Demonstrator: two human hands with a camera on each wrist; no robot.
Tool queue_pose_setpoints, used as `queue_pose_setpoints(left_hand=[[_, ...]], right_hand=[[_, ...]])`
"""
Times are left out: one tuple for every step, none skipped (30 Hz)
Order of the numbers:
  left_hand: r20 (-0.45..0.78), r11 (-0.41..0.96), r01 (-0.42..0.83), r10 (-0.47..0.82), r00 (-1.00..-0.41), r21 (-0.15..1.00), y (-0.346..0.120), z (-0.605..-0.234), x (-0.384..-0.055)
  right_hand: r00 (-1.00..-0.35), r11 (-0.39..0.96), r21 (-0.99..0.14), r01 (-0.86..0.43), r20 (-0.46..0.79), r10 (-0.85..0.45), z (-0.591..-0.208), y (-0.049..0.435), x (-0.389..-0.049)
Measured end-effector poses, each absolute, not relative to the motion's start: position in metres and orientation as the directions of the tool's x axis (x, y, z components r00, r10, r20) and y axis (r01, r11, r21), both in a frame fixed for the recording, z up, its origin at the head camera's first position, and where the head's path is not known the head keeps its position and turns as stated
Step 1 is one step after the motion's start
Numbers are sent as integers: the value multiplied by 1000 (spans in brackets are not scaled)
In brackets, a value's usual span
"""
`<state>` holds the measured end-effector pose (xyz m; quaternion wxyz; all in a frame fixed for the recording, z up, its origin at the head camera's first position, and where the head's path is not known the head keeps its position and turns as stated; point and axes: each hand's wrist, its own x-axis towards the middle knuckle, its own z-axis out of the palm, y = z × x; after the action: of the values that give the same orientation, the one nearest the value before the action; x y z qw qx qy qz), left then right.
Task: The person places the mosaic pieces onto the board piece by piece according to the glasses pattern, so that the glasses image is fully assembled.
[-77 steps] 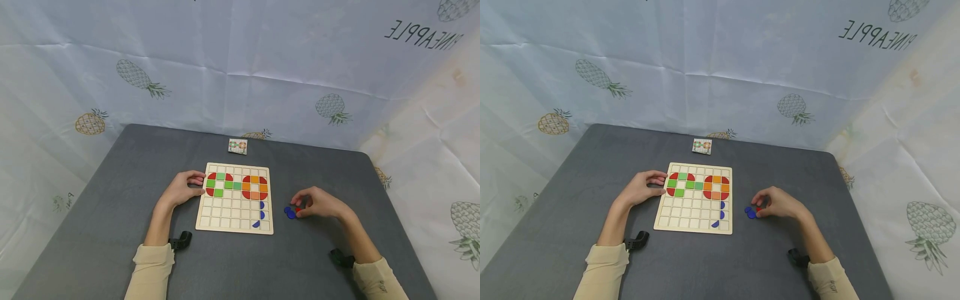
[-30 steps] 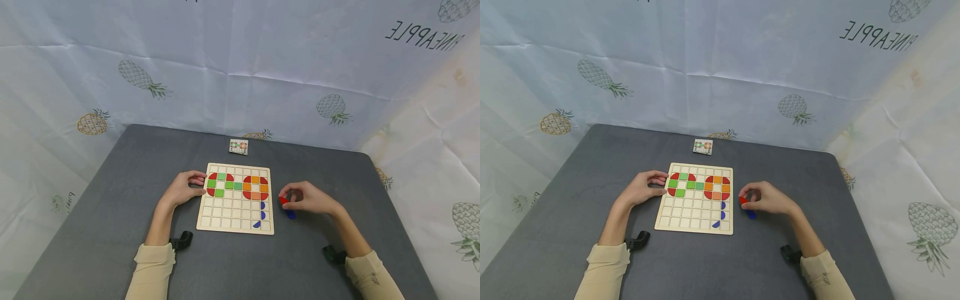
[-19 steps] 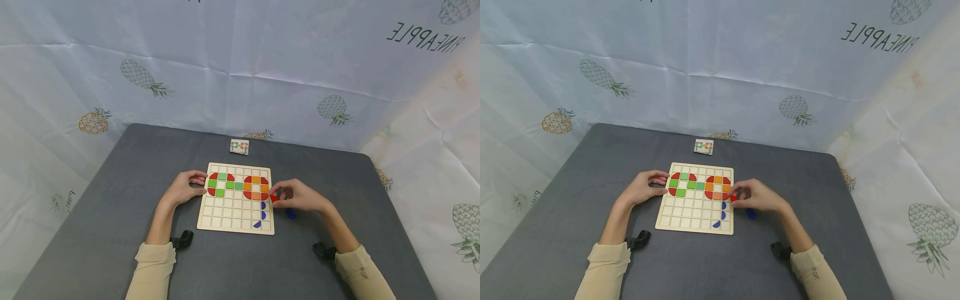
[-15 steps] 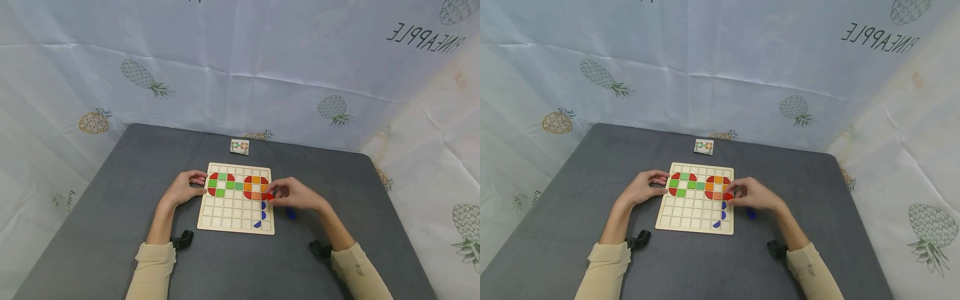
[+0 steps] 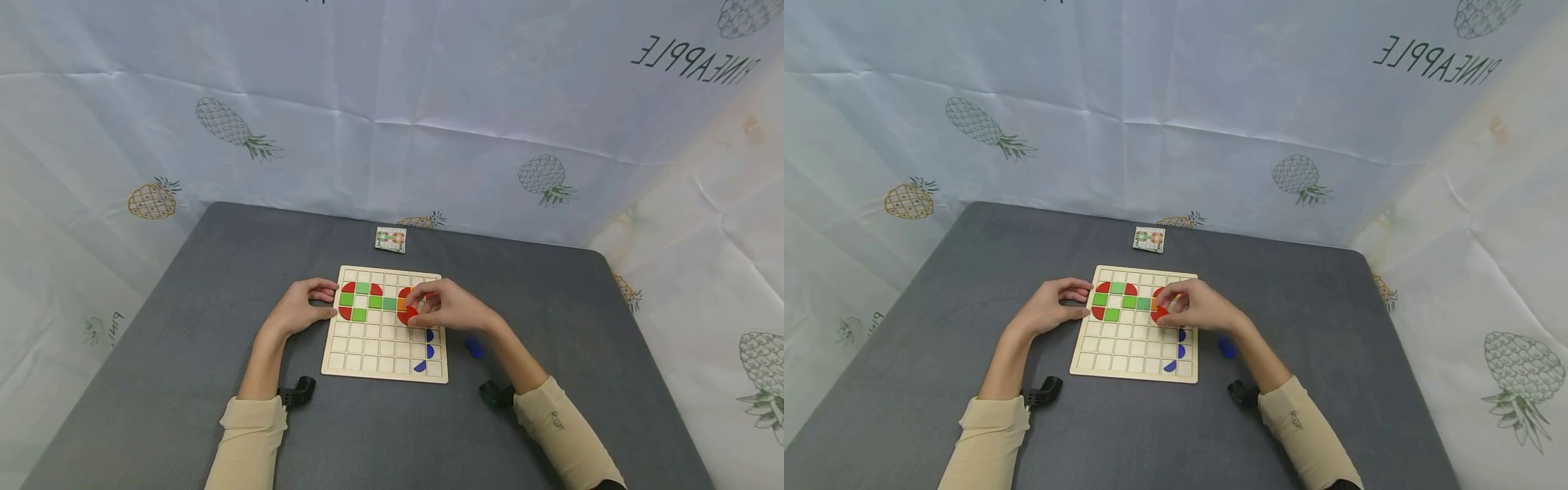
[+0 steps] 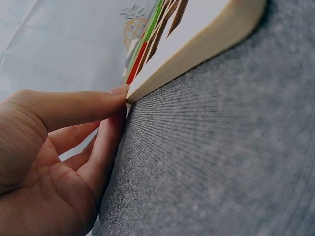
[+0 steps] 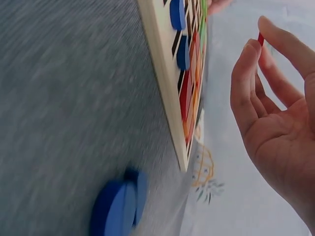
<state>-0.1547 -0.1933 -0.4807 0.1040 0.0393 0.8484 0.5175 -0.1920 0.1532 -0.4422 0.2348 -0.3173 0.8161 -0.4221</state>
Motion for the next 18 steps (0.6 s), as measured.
queue_pose_setpoints(left_hand=[[-133,461,-37,177,-975,887,-194,-480,-155],[-131,461,-35,177,-975,887,-194,-480,-155],[-131,462,-34,178,-975,886,-194,-480,-155],[-131,463,-35,178,-975,886,-194,-480,-155],[-133,464,-36,178,-975,885,-194,-480,-155],[-134,466,-37,178,-975,884,-194,-480,-155],[-136,466,-38,178,-975,884,-194,-480,-155],[-137,466,-39,179,-974,884,-194,-480,-155],[-138,466,-39,180,-974,884,-195,-480,-155],[-139,465,-40,181,-974,884,-195,-480,-155],[-140,465,-40,183,-973,884,-195,-480,-155],[-140,464,-40,184,-973,885,-195,-480,-155],[-141,463,-40,184,-973,886,-194,-480,-155],[-141,462,-41,185,-973,886,-194,-480,-155],[-141,462,-41,184,-973,886,-194,-480,-155],[-142,461,-42,184,-973,886,-194,-481,-155],[-142,460,-43,183,-973,887,-194,-481,-155],[-142,461,-43,182,-973,886,-194,-481,-156]], right_hand=[[-685,440,-838,-322,-114,-720,-442,149,-193],[-681,436,-840,-324,-113,-723,-443,145,-194],[-678,433,-840,-326,-112,-727,-443,142,-195],[-674,429,-840,-331,-108,-731,-443,138,-196],[-673,427,-840,-335,-104,-733,-444,134,-197],[-672,426,-840,-337,-102,-733,-444,131,-198],[-675,427,-841,-333,-104,-731,-444,127,-200],[-677,427,-841,-332,-103,-729,-445,124,-201],[-679,428,-841,-332,-102,-727,-445,121,-202],[-682,429,-841,-331,-101,-725,-446,118,-204],[-685,429,-840,-331,-100,-722,-447,115,-205],[-686,429,-842,-327,-101,-721,-448,113,-206],[-685,429,-842,-327,-101,-721,-450,110,-208],[-683,428,-840,-333,-98,-724,-451,108,-209],[-680,426,-842,-332,-99,-726,-452,107,-210],[-678,424,-844,-329,-101,-728,-453,105,-211],[-676,422,-846,-326,-104,-730,-454,103,-212],[-674,423,-849,-318,-111,-731,-455,101,-213]])
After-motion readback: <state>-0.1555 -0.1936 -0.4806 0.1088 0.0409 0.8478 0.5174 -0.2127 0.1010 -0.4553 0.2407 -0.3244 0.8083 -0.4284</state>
